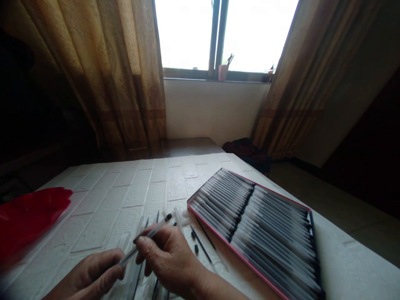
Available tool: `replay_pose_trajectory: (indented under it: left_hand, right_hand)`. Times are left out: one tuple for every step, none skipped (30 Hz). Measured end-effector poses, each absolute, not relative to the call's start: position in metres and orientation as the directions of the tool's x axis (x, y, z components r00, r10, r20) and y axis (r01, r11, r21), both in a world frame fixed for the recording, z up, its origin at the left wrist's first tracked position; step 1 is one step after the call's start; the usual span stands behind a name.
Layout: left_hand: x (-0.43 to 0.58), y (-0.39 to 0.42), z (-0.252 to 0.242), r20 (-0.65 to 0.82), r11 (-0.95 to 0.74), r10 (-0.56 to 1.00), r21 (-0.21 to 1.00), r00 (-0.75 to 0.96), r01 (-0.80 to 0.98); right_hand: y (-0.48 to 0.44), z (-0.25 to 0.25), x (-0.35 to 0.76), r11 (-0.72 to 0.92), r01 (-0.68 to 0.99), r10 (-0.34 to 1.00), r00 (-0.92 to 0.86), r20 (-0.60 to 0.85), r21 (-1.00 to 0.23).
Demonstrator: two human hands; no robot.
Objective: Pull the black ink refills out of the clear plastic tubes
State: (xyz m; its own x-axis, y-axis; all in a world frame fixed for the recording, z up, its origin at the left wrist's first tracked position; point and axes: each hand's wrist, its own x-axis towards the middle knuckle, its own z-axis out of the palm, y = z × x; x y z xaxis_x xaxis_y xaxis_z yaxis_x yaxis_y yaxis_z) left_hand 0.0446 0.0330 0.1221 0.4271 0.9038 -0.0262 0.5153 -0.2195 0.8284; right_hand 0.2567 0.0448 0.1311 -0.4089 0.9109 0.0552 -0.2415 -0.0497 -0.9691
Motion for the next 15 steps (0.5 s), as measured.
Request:
replay_pose_trajectory:
  left_hand:
    - [0.044,0.033,0.124,-0.029,-0.229,0.898,0.821,0.439,0.523]
    - [0.044,0.033,0.126,-0.032,-0.235,0.893,0.817,0.449,0.527]
    - [0.044,0.034,0.127,-0.034,-0.238,0.890,0.816,0.455,0.527]
    - [0.043,0.034,0.128,-0.036,-0.238,0.888,0.818,0.459,0.524]
    - [0.043,0.034,0.129,-0.039,-0.235,0.886,0.821,0.462,0.520]
    - [0.043,0.034,0.130,-0.043,-0.229,0.885,0.826,0.463,0.515]
    - [0.043,0.035,0.131,-0.050,-0.219,0.884,0.833,0.464,0.508]
    - [0.044,0.034,0.132,-0.060,-0.207,0.881,0.843,0.469,0.497]
    - [0.044,0.034,0.134,-0.073,-0.188,0.878,0.857,0.474,0.480]
    - [0.044,0.033,0.135,-0.090,-0.158,0.873,0.878,0.479,0.453]
    - [0.045,0.032,0.138,-0.125,-0.105,0.865,0.902,0.486,0.419]
    - [0.045,0.031,0.140,-0.182,-0.023,0.850,0.925,0.495,0.379]
    - [0.046,0.030,0.141,-0.252,0.081,0.826,0.938,0.504,0.337]
    - [0.046,0.028,0.143,-0.322,0.190,0.796,0.937,0.513,0.294]
    - [0.045,0.027,0.143,-0.380,0.285,0.763,0.924,0.522,0.255]
  right_hand:
    - [0.044,0.129,0.254,-0.062,-0.242,0.909,-0.414,0.045,-0.968]
    - [0.044,0.127,0.252,-0.074,-0.244,0.910,-0.412,0.034,-0.967]
    - [0.043,0.126,0.251,-0.084,-0.248,0.915,-0.402,0.024,-0.965]
    - [0.043,0.126,0.251,-0.091,-0.253,0.923,-0.386,0.014,-0.963]
    - [0.043,0.127,0.250,-0.096,-0.258,0.930,-0.367,0.006,-0.961]
    - [0.044,0.128,0.251,-0.098,-0.264,0.937,-0.349,0.000,-0.960]
    - [0.043,0.130,0.251,-0.100,-0.268,0.942,-0.335,-0.005,-0.958]
    - [0.043,0.132,0.251,-0.102,-0.272,0.944,-0.329,-0.007,-0.957]
    - [0.042,0.134,0.252,-0.103,-0.276,0.945,-0.328,-0.007,-0.955]
    - [0.041,0.136,0.252,-0.104,-0.282,0.943,-0.332,-0.005,-0.954]
    - [0.039,0.138,0.252,-0.104,-0.290,0.941,-0.339,0.000,-0.951]
    - [0.037,0.139,0.252,-0.103,-0.296,0.937,-0.349,0.008,-0.950]
    - [0.035,0.139,0.252,-0.098,-0.303,0.933,-0.360,0.019,-0.948]
    - [0.033,0.140,0.251,-0.091,-0.309,0.929,-0.369,0.031,-0.947]
    - [0.032,0.140,0.251,-0.084,-0.317,0.925,-0.378,0.045,-0.945]
